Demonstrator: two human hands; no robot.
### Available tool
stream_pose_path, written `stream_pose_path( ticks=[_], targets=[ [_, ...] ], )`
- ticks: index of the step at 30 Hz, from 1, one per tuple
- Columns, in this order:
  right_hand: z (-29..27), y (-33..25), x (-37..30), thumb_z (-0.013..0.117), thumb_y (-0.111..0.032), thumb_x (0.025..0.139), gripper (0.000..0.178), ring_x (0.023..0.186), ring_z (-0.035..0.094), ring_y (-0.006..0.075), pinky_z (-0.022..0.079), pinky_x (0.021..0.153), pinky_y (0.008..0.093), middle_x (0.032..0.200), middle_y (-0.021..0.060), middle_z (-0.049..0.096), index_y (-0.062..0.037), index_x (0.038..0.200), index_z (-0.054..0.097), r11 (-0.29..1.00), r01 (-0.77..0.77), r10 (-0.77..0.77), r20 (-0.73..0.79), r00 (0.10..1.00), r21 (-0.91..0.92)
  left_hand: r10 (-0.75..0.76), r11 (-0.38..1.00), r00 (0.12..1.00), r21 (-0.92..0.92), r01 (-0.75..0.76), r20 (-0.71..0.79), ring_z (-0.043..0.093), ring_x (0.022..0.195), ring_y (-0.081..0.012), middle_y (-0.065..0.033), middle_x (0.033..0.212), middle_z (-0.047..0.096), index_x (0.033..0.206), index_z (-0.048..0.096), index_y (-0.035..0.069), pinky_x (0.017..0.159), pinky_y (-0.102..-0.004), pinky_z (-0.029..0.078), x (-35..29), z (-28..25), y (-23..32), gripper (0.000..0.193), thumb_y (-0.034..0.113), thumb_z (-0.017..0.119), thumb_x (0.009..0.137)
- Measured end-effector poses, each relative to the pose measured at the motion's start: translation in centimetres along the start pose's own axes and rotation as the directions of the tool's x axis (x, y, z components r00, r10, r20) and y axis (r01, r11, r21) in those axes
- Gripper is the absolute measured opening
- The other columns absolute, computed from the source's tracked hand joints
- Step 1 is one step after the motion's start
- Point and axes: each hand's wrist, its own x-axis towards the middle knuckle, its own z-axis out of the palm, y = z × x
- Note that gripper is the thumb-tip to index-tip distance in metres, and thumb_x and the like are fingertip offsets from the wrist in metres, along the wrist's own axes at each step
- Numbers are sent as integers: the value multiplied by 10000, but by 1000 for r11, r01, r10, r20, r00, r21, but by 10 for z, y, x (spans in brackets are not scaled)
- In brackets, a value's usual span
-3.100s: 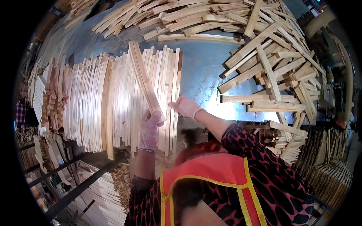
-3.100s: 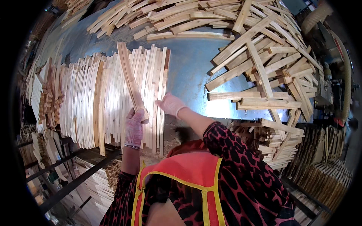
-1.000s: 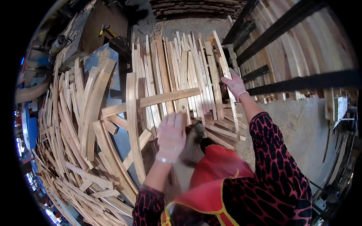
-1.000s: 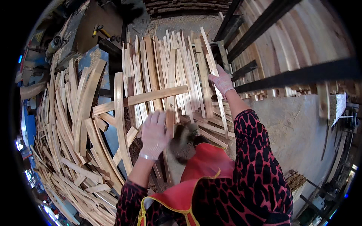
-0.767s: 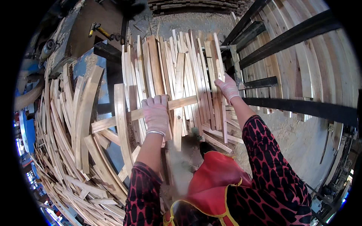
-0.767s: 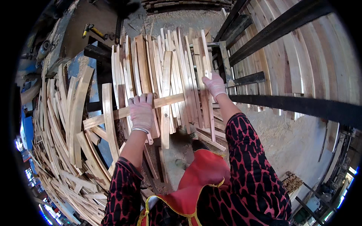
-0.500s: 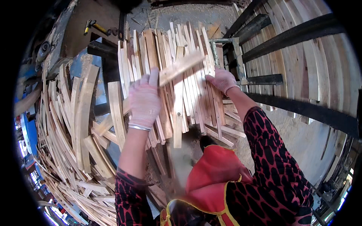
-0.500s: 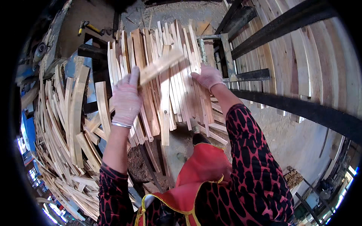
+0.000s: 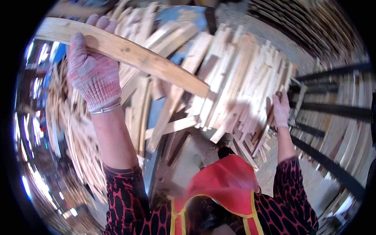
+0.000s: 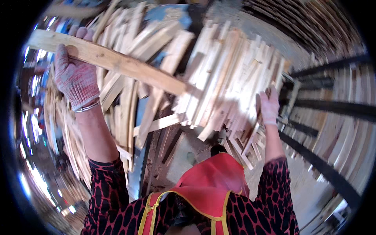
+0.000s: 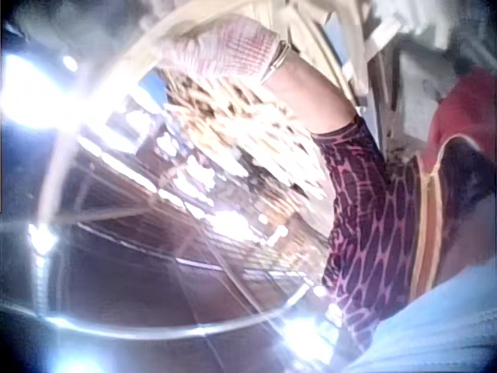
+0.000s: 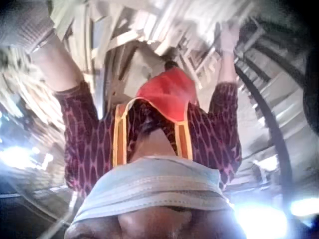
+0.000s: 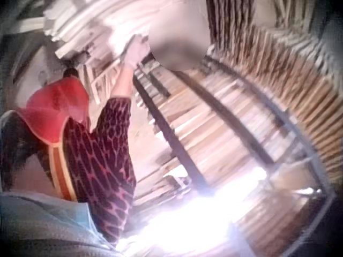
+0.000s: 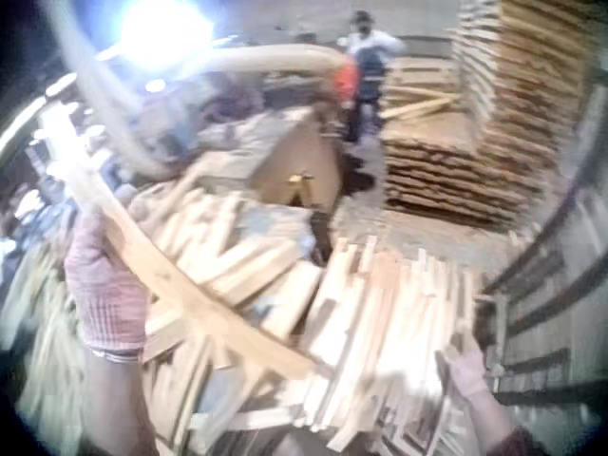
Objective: The person picks up wooden planks from a large pile on a metal table and stacks them neatly in a vertical arrangement. They repeatedly grab planks, align them, and place them into a growing stack, occasionally adjusting the pile.
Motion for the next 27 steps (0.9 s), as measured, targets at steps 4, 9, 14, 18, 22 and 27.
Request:
stream_pose_path(
  ticks=[4,9,14,18,22,27],
  targets=[
    [6,-141,-91,625,-219,1023,672,1359,567,271,441,1157,361,1493,235,563,74,1582,395,879,-92,-50,282,958,468,-141,990,968,-56,132,-206,689,1063,-216,-102,1178,707,1255,663,14,998,-389,572,-57,-126,69,311,242,640,1045],
    [53,-233,-217,632,-144,1036,629,1307,594,244,459,1157,391,1445,197,599,78,1579,406,872,-49,-312,630,712,487,-198,957,871,101,270,-450,698,883,-233,-134,1043,719,1215,649,-17,832,-358,610,-200,-238,125,328,243,682,1018],
    [81,-265,-349,706,-195,1002,696,1370,556,256,421,1182,406,1500,178,568,78,1572,414,799,22,-574,750,328,601,-272,949,566,-120,291,-778,720,874,-275,-195,1082,709,1343,567,-51,771,-380,614,-381,-357,223,495,270,704,992],
    [130,-284,-439,707,-164,1007,685,1338,590,262,432,1168,382,1465,186,601,70,1577,407,905,0,-426,903,54,426,-247,909,401,-67,412,-882,730,964,-349,-162,1088,718,1292,609,32,845,-477,604,-493,-484,235,344,243,614,1021],
    [181,-299,-544,673,-54,993,667,1351,585,218,440,1147,342,1479,151,603,3,1603,409,928,204,-273,940,-204,313,247,-199,508,469,860,-825,645,1140,-342,-102,1242,650,1330,573,98,926,-519,541,-556,-557,231,400,224,615,953],
    [225,-324,-623,680,-54,981,670,1322,592,192,449,1127,326,1446,136,617,-7,1598,425,911,305,-171,926,-336,279,369,-446,530,354,822,-764,556,1228,-273,-69,1313,580,1348,546,127,999,-444,452,-606,-581,241,487,249,658,890]
  ],
)
